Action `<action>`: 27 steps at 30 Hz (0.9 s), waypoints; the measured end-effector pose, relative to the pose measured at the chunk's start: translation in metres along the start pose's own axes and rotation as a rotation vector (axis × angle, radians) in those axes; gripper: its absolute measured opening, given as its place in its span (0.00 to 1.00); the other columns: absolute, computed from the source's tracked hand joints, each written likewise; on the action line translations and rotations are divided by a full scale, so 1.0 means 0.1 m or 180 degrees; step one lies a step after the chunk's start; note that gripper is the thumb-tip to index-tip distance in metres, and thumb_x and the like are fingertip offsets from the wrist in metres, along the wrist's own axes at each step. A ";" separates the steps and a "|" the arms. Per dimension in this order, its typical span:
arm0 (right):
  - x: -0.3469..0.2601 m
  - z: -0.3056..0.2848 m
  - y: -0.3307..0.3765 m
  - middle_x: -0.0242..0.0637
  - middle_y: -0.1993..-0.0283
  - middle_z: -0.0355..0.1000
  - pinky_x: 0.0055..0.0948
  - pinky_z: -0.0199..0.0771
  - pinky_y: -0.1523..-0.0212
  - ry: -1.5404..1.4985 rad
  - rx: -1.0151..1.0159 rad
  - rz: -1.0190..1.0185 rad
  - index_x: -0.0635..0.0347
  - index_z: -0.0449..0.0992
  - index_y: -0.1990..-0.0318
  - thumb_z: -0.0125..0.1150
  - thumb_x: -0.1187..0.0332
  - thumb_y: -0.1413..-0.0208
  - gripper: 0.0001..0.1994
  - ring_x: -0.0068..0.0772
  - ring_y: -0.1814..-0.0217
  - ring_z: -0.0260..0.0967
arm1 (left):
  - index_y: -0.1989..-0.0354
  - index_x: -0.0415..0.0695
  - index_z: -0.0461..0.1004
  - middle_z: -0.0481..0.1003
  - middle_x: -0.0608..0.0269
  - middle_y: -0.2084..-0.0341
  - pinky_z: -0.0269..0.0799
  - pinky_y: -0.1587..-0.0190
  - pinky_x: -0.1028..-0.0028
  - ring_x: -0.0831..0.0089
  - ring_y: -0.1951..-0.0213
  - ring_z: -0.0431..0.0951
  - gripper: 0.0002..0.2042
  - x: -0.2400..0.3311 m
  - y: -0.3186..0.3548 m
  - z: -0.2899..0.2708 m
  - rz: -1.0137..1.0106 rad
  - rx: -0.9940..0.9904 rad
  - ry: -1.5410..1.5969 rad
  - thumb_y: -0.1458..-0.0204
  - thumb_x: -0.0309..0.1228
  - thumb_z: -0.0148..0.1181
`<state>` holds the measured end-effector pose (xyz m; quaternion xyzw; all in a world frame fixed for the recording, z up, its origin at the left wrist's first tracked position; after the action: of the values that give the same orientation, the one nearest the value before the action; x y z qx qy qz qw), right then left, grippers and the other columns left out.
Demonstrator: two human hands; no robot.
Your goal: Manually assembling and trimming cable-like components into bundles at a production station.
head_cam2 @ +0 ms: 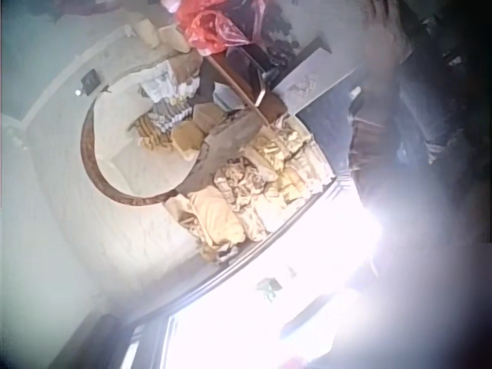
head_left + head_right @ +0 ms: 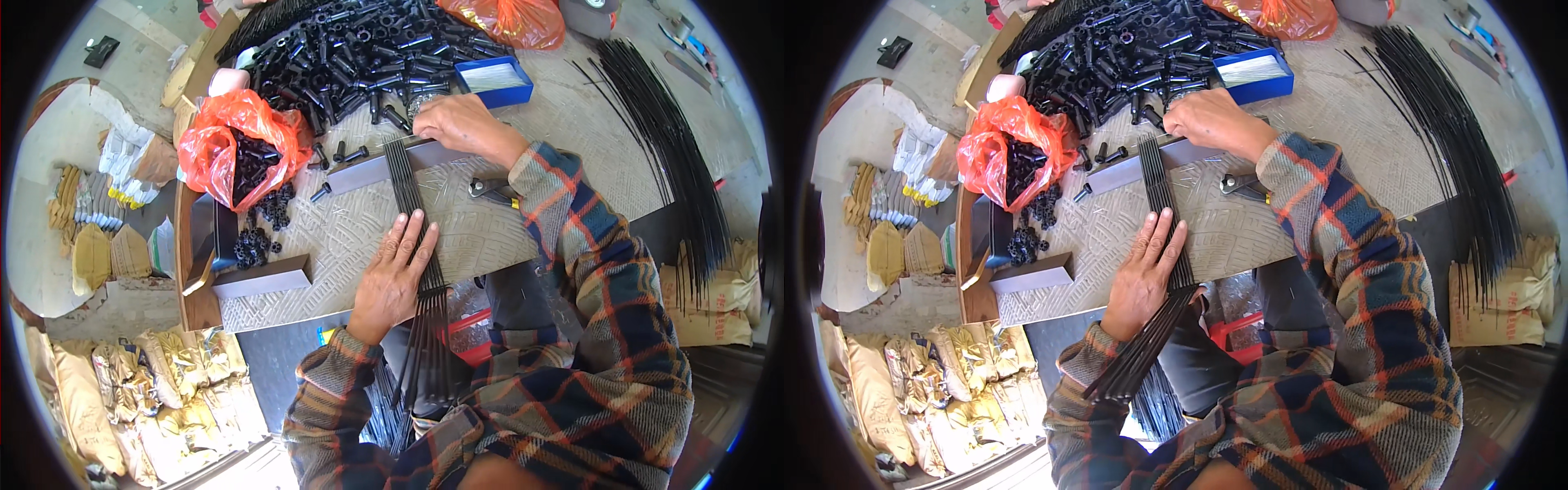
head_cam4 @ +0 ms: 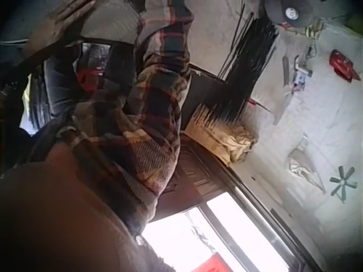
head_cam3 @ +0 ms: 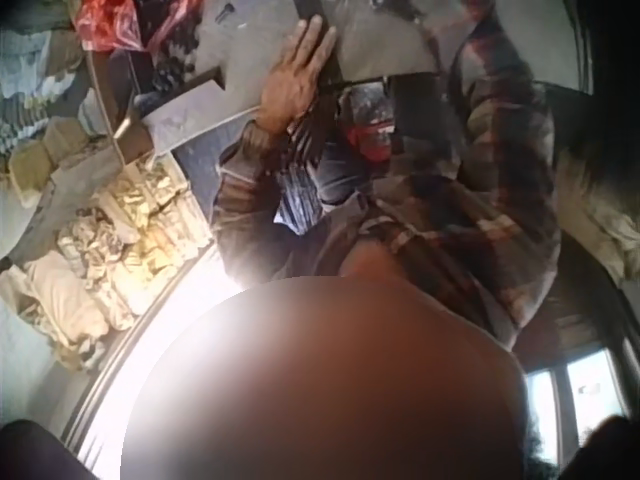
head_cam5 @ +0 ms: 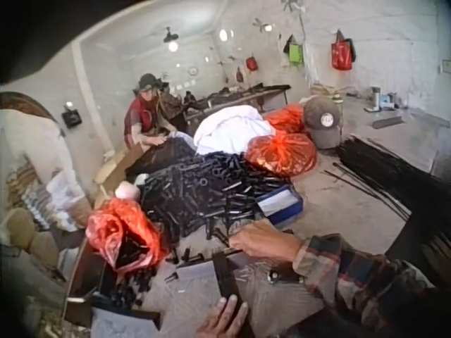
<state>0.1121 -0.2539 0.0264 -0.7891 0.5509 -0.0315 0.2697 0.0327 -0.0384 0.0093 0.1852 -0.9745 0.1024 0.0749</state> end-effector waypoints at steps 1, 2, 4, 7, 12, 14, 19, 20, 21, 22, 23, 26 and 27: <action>0.00 0.05 -0.02 0.35 0.74 0.68 0.39 0.64 0.73 -0.0004 -0.0009 -0.0020 0.57 0.70 0.71 0.54 0.70 0.52 0.03 0.43 0.70 0.68 | 0.38 0.45 0.52 0.50 0.51 0.38 0.52 0.39 0.62 0.54 0.38 0.50 0.40 0.00 0.00 0.00 0.0019 -0.0029 -0.0012 0.59 0.52 0.57; -0.01 0.11 -0.04 0.35 0.73 0.68 0.38 0.65 0.71 -0.0179 0.0072 -0.0101 0.57 0.71 0.71 0.54 0.70 0.51 0.03 0.43 0.69 0.68 | 0.38 0.45 0.52 0.50 0.51 0.38 0.52 0.39 0.62 0.54 0.38 0.50 0.40 0.00 0.01 0.00 -0.0001 -0.0021 -0.0013 0.59 0.52 0.57; -0.02 0.14 -0.06 0.36 0.72 0.69 0.37 0.66 0.70 -0.0354 0.0148 -0.0194 0.57 0.72 0.70 0.54 0.69 0.51 0.03 0.43 0.68 0.68 | 0.38 0.45 0.51 0.49 0.51 0.38 0.50 0.39 0.61 0.53 0.37 0.49 0.40 -0.01 0.02 0.01 -0.0023 -0.0039 0.0086 0.59 0.53 0.56; 0.08 -0.04 -0.03 0.37 0.70 0.70 0.34 0.68 0.66 -0.0532 0.0912 -0.0136 0.56 0.74 0.68 0.55 0.68 0.51 0.05 0.41 0.65 0.69 | 0.38 0.45 0.51 0.50 0.51 0.38 0.49 0.39 0.60 0.53 0.37 0.48 0.41 -0.01 0.05 -0.02 -0.0107 0.0134 -0.0068 0.59 0.55 0.55; 0.92 -0.69 0.17 0.36 0.69 0.69 0.35 0.67 0.66 0.0594 0.0409 0.1147 0.54 0.75 0.71 0.58 0.68 0.55 0.04 0.40 0.63 0.69 | 0.38 0.44 0.52 0.49 0.52 0.38 0.48 0.38 0.60 0.55 0.37 0.48 0.43 0.01 0.03 -0.05 -0.0034 0.0014 -0.0160 0.61 0.58 0.55; 1.12 -0.66 0.22 0.36 0.69 0.68 0.36 0.67 0.66 0.0874 -0.0329 0.1535 0.54 0.74 0.73 0.58 0.68 0.57 0.03 0.41 0.63 0.68 | 0.39 0.43 0.52 0.50 0.52 0.38 0.48 0.38 0.60 0.55 0.37 0.48 0.44 0.01 0.03 -0.02 0.0020 -0.0026 0.0101 0.62 0.58 0.55; 1.17 -0.69 0.23 0.35 0.69 0.66 0.38 0.65 0.67 0.1204 -0.0072 0.0914 0.56 0.68 0.76 0.54 0.69 0.54 0.03 0.41 0.64 0.67 | 0.42 0.37 0.56 0.56 0.50 0.41 0.52 0.40 0.59 0.52 0.39 0.53 0.44 0.14 0.14 -0.02 0.0144 0.0128 0.0345 0.64 0.56 0.61; 1.18 -0.74 0.24 0.35 0.69 0.67 0.38 0.65 0.67 0.1248 0.0180 0.0870 0.55 0.68 0.74 0.52 0.70 0.53 0.02 0.42 0.64 0.67 | 0.43 0.36 0.58 0.58 0.49 0.42 0.55 0.41 0.59 0.49 0.40 0.55 0.45 0.16 0.15 -0.03 0.0176 0.0253 0.0362 0.67 0.53 0.65; 1.20 -0.74 0.27 0.35 0.69 0.67 0.38 0.65 0.67 0.1249 0.0191 0.0889 0.55 0.68 0.74 0.52 0.70 0.53 0.02 0.42 0.64 0.67 | 0.43 0.36 0.58 0.58 0.49 0.42 0.55 0.41 0.59 0.49 0.40 0.55 0.45 0.17 0.15 -0.02 0.0193 0.0242 0.0357 0.67 0.53 0.65; 1.19 -0.74 0.26 0.36 0.69 0.68 0.39 0.66 0.67 0.1229 0.0185 0.1027 0.54 0.69 0.71 0.51 0.69 0.52 0.02 0.42 0.63 0.68 | 0.44 0.35 0.59 0.59 0.48 0.43 0.55 0.41 0.59 0.49 0.40 0.56 0.45 0.16 0.15 -0.02 0.0203 0.0304 0.0351 0.68 0.53 0.66; 1.14 -0.77 0.23 0.38 0.68 0.70 0.40 0.68 0.67 0.1220 0.0179 0.1172 0.53 0.70 0.69 0.50 0.68 0.51 0.04 0.42 0.63 0.69 | 0.45 0.34 0.60 0.60 0.47 0.44 0.56 0.42 0.60 0.49 0.41 0.57 0.44 0.15 0.14 -0.01 0.0225 0.0371 0.0352 0.69 0.53 0.66; 0.71 -0.57 0.06 0.36 0.69 0.69 0.33 0.66 0.65 -0.0111 0.0229 0.0541 0.56 0.67 0.67 0.49 0.70 0.48 0.03 0.38 0.65 0.68 | 0.46 0.33 0.62 0.62 0.47 0.45 0.56 0.41 0.60 0.49 0.41 0.58 0.44 0.15 0.17 0.01 0.0142 0.0376 0.0297 0.69 0.53 0.66; 0.49 -0.39 0.02 0.36 0.69 0.69 0.31 0.67 0.64 -0.0600 0.0234 -0.0089 0.55 0.69 0.66 0.51 0.70 0.49 0.03 0.35 0.65 0.68 | 0.46 0.33 0.62 0.62 0.47 0.45 0.56 0.41 0.60 0.49 0.41 0.58 0.44 0.17 0.18 -0.01 0.0171 0.0366 0.0308 0.69 0.53 0.66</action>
<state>0.1161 -0.3129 0.0464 -0.7857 0.5106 0.0190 0.3487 0.0107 -0.0279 0.0099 0.1577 -0.9669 0.1689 0.1084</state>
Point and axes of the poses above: each hand's wrist, its own y-axis away from the middle knuckle, its own z-axis out of the palm, x = y × z, the point moved 4 cm from there along -y, towards the middle knuckle
